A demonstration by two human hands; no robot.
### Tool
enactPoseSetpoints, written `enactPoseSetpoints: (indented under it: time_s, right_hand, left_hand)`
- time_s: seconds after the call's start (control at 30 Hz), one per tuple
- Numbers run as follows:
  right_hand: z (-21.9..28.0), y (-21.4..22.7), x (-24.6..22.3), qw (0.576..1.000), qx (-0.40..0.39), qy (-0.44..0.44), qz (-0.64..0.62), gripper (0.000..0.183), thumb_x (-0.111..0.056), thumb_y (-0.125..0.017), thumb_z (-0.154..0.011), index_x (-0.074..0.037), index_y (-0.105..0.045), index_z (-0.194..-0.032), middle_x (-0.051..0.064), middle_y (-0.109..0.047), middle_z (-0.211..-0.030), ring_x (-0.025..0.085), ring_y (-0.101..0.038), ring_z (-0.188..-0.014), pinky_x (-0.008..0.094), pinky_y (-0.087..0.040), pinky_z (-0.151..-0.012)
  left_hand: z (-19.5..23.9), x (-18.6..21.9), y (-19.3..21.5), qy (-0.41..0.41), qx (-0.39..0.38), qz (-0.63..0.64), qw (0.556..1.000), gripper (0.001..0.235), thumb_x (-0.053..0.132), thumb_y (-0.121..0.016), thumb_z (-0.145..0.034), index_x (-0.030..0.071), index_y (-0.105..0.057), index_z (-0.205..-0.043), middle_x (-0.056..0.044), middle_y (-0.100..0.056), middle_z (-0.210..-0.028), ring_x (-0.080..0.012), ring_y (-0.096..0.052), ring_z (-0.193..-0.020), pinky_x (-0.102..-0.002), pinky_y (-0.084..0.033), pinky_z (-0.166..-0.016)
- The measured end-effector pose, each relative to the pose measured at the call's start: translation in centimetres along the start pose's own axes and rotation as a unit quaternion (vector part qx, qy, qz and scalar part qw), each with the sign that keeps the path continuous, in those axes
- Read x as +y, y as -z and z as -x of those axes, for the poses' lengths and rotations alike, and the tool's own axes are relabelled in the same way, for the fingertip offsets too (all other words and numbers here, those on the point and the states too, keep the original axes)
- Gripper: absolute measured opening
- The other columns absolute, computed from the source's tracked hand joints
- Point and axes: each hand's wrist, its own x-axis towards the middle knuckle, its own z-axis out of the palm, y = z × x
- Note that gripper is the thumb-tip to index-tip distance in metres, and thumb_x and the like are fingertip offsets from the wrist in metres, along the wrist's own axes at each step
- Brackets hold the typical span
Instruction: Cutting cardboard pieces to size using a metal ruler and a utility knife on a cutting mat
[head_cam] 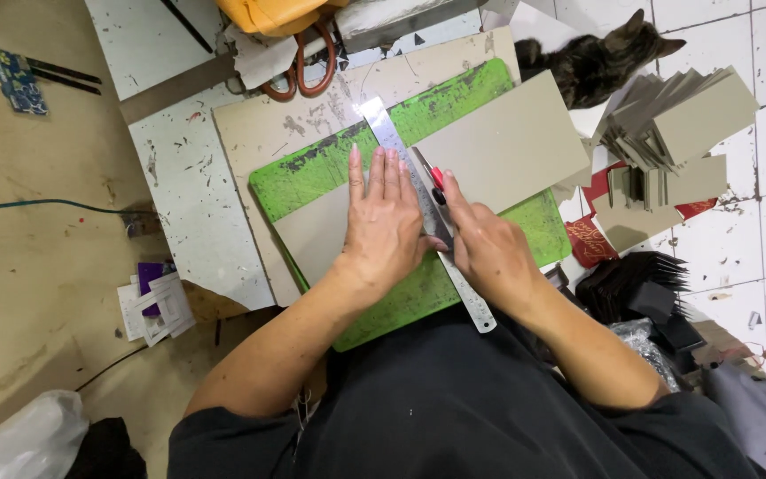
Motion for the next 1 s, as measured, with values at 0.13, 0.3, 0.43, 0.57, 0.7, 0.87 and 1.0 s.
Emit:
enactPoseSetpoints:
  time_s: [0.13,0.3,0.43,0.57,0.7,0.87,1.0]
  right_hand:
    - [-1.1,0.7,-0.7,1.000,-0.007,-0.011,-0.010,0.059,0.007,-0.050,-0.099,0.006,-0.039,-0.156,0.023,-0.067,-0.069,0.031,-0.060,-0.050,0.039,-0.046,-0.044]
    - [-1.6,1.5,-1.2,0.987,-0.142,-0.053,0.055,0.071,-0.029,-0.057,-0.102,-0.005,-0.030,-0.162,0.028,-0.066,-0.079,0.050,-0.070,-0.073,0.059,-0.056,-0.065]
    - [-0.3,2.2,-1.7,0.979,-0.173,-0.081,0.066,0.074,-0.035,-0.055,-0.102,-0.010,-0.024,-0.164,0.028,-0.066,-0.083,0.053,-0.069,-0.079,0.062,-0.055,-0.072]
    - [7.2,2.3,-2.1,0.970,-0.201,-0.116,0.072,0.071,-0.012,-0.042,-0.098,-0.014,-0.020,-0.166,0.027,-0.063,-0.084,0.054,-0.067,-0.077,0.060,-0.055,-0.067]
    - [12.4,1.3,-0.7,0.971,-0.176,-0.098,0.131,0.075,-0.009,-0.046,-0.093,-0.013,-0.027,-0.165,0.017,-0.061,-0.077,0.043,-0.067,-0.061,0.048,-0.056,-0.053]
    - [9.5,6.1,-1.5,0.987,-0.113,-0.078,0.084,0.070,-0.012,-0.054,-0.091,-0.017,-0.041,-0.159,0.018,-0.072,-0.089,0.042,-0.072,-0.081,0.052,-0.058,-0.065]
    - [3.7,5.0,-2.6,0.993,-0.092,-0.080,0.008,0.068,-0.003,-0.047,-0.096,-0.010,-0.032,-0.162,0.022,-0.070,-0.081,0.043,-0.070,-0.070,0.053,-0.055,-0.061]
  left_hand:
    - [0.1,-0.1,-0.7,-0.001,0.030,0.001,1.000,0.112,0.070,-0.083,-0.069,-0.010,-0.053,-0.141,-0.035,-0.050,-0.147,-0.0470,-0.037,-0.147,-0.071,0.005,-0.120]
    - [0.1,-0.1,-1.5,0.003,0.057,-0.006,0.998,0.115,0.071,-0.083,-0.064,-0.011,-0.055,-0.139,-0.033,-0.053,-0.146,-0.0472,-0.041,-0.145,-0.072,0.004,-0.121]
    - [-0.1,-0.2,-2.1,-0.001,0.053,-0.010,0.999,0.116,0.075,-0.082,-0.065,-0.010,-0.055,-0.140,-0.033,-0.053,-0.146,-0.0480,-0.040,-0.145,-0.074,0.006,-0.120]
    - [0.1,-0.5,-1.3,-0.003,0.067,0.033,0.997,0.116,0.072,-0.085,-0.065,-0.014,-0.056,-0.138,-0.037,-0.052,-0.146,-0.0521,-0.040,-0.145,-0.075,0.005,-0.118]
    - [0.0,-0.4,-1.2,-0.003,0.082,0.044,0.996,0.118,0.071,-0.086,-0.064,-0.016,-0.056,-0.138,-0.038,-0.052,-0.146,-0.0541,-0.040,-0.144,-0.076,0.006,-0.117]
    - [0.2,-0.4,-1.3,-0.001,0.113,0.049,0.992,0.120,0.070,-0.088,-0.058,-0.017,-0.056,-0.135,-0.039,-0.054,-0.142,-0.0551,-0.043,-0.140,-0.077,0.002,-0.117]
    - [0.3,-0.3,-1.4,0.000,0.088,0.052,0.995,0.121,0.074,-0.085,-0.061,-0.016,-0.055,-0.136,-0.038,-0.052,-0.144,-0.0532,-0.041,-0.142,-0.076,0.004,-0.118]
